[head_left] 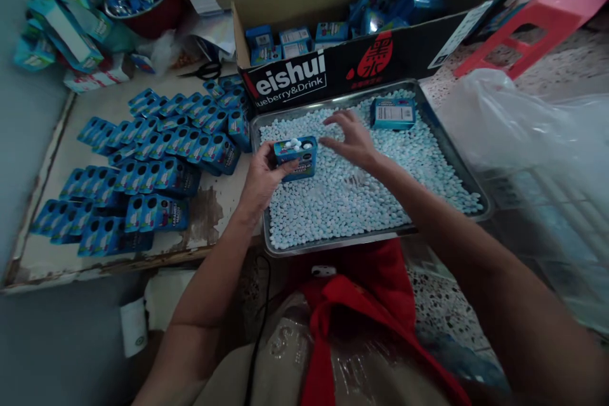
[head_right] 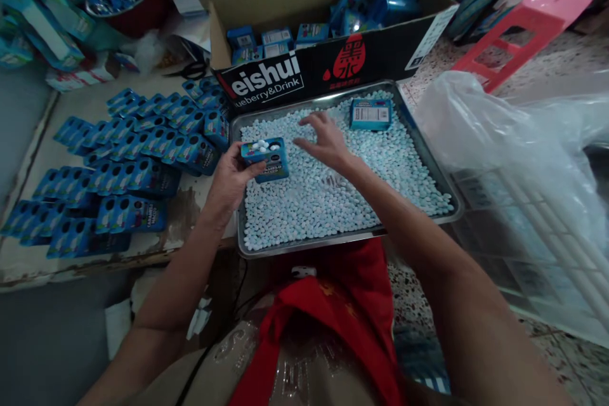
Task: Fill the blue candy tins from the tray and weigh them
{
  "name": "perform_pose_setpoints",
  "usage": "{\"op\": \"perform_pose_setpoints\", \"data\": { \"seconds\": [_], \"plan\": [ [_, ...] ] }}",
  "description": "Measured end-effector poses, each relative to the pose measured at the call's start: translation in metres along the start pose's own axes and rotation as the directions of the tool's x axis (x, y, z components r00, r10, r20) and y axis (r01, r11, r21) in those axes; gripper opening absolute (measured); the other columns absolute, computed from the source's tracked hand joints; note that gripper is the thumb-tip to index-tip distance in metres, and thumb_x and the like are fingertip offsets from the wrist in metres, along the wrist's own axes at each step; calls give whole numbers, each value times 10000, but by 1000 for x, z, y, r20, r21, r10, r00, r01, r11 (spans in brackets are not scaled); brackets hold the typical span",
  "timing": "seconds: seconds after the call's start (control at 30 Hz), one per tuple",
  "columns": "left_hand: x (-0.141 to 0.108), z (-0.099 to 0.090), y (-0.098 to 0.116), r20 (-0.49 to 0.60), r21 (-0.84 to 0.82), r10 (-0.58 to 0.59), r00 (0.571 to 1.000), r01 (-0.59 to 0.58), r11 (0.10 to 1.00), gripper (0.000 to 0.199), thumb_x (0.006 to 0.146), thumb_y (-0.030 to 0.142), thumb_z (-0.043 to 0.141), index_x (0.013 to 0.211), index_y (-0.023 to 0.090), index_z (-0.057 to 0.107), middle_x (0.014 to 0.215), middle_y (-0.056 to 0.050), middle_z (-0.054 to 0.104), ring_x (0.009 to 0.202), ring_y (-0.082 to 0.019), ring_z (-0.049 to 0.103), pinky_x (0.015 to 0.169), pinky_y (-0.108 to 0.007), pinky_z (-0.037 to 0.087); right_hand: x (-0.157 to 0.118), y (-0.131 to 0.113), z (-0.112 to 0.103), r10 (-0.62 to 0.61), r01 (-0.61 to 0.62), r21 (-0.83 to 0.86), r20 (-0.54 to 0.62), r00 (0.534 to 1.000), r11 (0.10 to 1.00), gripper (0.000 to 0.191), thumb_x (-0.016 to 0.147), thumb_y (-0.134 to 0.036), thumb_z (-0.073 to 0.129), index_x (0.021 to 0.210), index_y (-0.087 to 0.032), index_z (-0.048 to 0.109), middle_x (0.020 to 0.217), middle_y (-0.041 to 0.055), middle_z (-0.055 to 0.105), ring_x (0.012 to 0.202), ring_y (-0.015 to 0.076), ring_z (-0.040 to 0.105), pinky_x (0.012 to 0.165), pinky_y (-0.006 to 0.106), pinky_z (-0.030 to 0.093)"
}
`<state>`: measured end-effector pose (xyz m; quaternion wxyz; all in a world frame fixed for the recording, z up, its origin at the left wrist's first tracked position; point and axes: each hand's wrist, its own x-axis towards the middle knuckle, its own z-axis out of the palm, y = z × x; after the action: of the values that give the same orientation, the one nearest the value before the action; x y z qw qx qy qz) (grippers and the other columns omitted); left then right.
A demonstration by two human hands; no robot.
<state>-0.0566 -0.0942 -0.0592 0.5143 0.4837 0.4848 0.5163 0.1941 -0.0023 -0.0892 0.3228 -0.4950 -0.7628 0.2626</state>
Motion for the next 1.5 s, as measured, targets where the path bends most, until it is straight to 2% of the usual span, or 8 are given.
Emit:
{"op": "perform_pose_setpoints", "data": {
  "seconds": [0.13,0.33,0.47,0.57,0.7,1.03,1.23,1.5],
  "plan": [
    [-2,-5,7,-13,180,45,999,-42,983,615,624,499,1086,999,250,668,969,-7,738,934,-226,705,870,-334,587,23,17,33,-71,156,-303,274,959,940,885,995,-822,659,1692,-284,575,1854,188,374,1711,529,273,1335,738,308],
    [-10,-19,19,-45,456,89,995,-58,888,468,706,396,1051,1014,257,727,979,-13,739,977,-253,692,885,-351,557,24,-2,61,-43,134,-333,268,963,933,498,1088,-617,599,1328,-219,776,1490,229,710,1414,473,610,1120,612,518],
    [-11,-20,15,-69,425,89,994,-52,904,497,680,385,1062,1019,260,721,993,-13,743,986,-250,692,889,-350,566,15,-5,49,196,-198,208,28,980,958,537,1086,-704,549,851,-237,674,872,109,726,915,290,717,834,427,569],
    [-12,-15,9,-44,217,37,998,-26,976,612,630,470,1087,1042,266,683,1009,-8,748,956,-234,711,859,-340,594,16,-20,29,320,-223,739,11,947,635,641,1011,-881,548,840,-266,611,733,28,617,700,199,616,639,354,511],
    [-16,-2,0,-43,83,-16,999,20,996,708,568,507,1103,1043,266,637,967,8,740,895,-210,717,816,-324,611,12,-65,7,239,-72,903,-34,971,423,663,981,-934,551,924,-280,641,775,16,592,720,196,634,625,357,537],
    [-29,14,4,-69,111,-72,995,79,991,564,650,416,1061,998,238,654,985,-4,733,940,-209,702,881,-344,609,-6,-113,21,209,12,893,-118,971,450,567,1008,-840,665,903,-283,665,803,-3,609,768,160,647,684,321,567],
    [-20,13,5,-46,225,-7,999,17,974,519,690,370,1050,1024,244,673,1002,-17,733,961,-228,701,850,-334,592,2,-45,5,429,-120,876,-106,897,467,431,982,-674,767,869,-275,651,781,-14,651,667,131,600,574,275,478],
    [11,26,-36,133,-141,12,991,7,990,717,636,536,1090,1108,269,621,1013,7,714,916,-200,709,847,-321,617,-35,25,-44,375,-280,370,-217,901,886,175,884,-395,821,833,-238,764,794,26,730,811,236,697,853,400,579]
  ]
}}
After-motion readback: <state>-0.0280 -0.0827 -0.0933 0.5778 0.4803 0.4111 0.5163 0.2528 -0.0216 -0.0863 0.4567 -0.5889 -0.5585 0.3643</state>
